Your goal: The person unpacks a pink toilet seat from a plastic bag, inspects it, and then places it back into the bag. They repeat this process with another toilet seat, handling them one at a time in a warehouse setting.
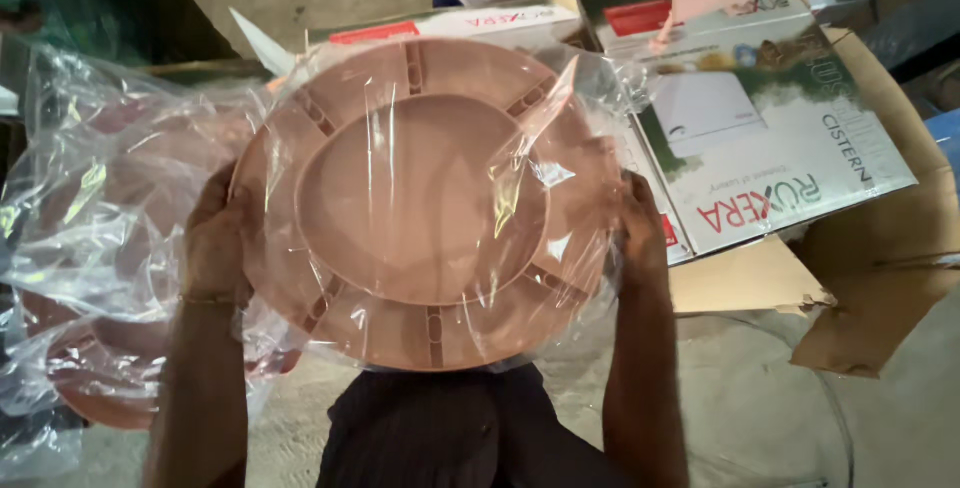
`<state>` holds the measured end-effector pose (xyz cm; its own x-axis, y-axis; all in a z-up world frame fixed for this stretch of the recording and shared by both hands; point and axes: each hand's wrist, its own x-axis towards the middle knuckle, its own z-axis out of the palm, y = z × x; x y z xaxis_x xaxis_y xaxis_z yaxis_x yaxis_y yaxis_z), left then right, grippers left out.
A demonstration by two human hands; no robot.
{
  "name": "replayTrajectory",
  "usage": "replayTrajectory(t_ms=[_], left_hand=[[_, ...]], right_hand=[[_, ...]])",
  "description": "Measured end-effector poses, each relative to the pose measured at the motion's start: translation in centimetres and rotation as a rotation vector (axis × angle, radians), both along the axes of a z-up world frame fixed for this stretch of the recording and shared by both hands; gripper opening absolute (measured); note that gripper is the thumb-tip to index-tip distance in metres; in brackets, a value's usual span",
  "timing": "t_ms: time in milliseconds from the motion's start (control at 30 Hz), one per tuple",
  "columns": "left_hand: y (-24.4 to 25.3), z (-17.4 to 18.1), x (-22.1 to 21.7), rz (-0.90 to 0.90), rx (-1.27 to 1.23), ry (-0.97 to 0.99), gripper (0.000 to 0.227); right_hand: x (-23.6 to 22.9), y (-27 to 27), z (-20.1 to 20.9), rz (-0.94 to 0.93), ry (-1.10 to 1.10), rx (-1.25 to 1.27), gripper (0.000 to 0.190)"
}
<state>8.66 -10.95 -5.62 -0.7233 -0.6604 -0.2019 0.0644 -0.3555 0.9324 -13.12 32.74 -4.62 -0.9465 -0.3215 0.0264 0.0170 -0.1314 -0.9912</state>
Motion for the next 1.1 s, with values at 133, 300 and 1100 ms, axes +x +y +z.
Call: replayTrajectory(t_ms=[133,300,1100], left_hand=[[0.5,-2.8,-1.1,-0.011,-0.105,-0.036,0.034],[1.5,-4.9,-1.4,0.093,-0.145,0.101,0.033],[2.9,-4.8,3.8,0.067,0.194,-0.161,0.033]], right_hand=[[-5.3,-0.5,-1.0,0.055,-0.103,-0.209,0.032],[-8.0,-0.4,-1.7,-0.107,-0.103,0.133,0.018],[-12.4,1.6,3.5,-0.290,0.369,-0.217,0.011]])
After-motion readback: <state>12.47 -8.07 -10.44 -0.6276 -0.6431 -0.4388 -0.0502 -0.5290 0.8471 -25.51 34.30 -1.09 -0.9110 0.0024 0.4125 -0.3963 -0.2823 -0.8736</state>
